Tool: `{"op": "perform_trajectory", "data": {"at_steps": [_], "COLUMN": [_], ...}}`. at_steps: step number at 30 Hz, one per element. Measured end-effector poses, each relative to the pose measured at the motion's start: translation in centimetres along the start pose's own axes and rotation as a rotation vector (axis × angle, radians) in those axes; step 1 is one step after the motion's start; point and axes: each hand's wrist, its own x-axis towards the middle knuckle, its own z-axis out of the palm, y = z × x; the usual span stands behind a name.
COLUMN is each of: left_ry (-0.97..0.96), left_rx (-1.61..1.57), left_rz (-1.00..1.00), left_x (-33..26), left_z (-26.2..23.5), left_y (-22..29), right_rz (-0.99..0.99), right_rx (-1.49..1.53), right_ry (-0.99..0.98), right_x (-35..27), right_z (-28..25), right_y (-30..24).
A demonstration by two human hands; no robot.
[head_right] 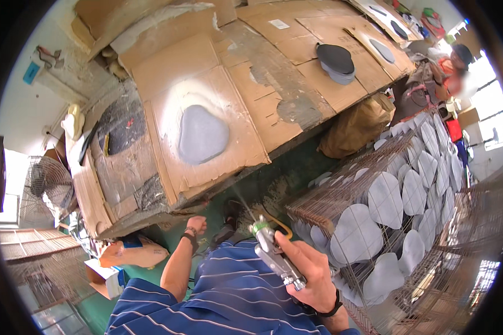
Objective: The person uses a spray gun to apply glue to industrial grey pads and then places the pads onto a wire rack.
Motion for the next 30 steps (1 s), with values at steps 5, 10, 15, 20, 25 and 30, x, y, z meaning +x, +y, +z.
{"op": "perform_trajectory", "data": {"at_steps": [5,10,15,20,25,30], "left_ry": [-0.036,0.062,0.063,0.108,0.070,0.129], "left_rx": [0.538,-0.054,-0.290,-0.385,-0.245,-0.266], "left_rz": [-0.011,-0.359,-0.129,-0.080,-0.146,-0.138], "left_x": [2.6,1.1,2.6,1.9,1.9,2.7], "left_z": [-5.8,-6.8,-6.8,-4.8,-3.1,-4.6], "left_y": [-14.6,-11.6,-7.9,-2.1,-3.0,-9.7], "right_rz": [0.000,-0.008,0.058,0.120,0.064,-0.084], "right_rx": [-0.071,-0.119,-0.110,-0.187,-0.097,-0.066], "right_ry": [0.000,0.027,0.124,0.157,-0.036,0.075], "right_x": [2.0,4.3,5.4,3.5,3.9,6.6], "right_z": [0.3,2.1,2.4,1.2,1.7,2.4], "right_y": [-1.1,-2.1,-3.1,-2.6,-3.0,-3.2]}}
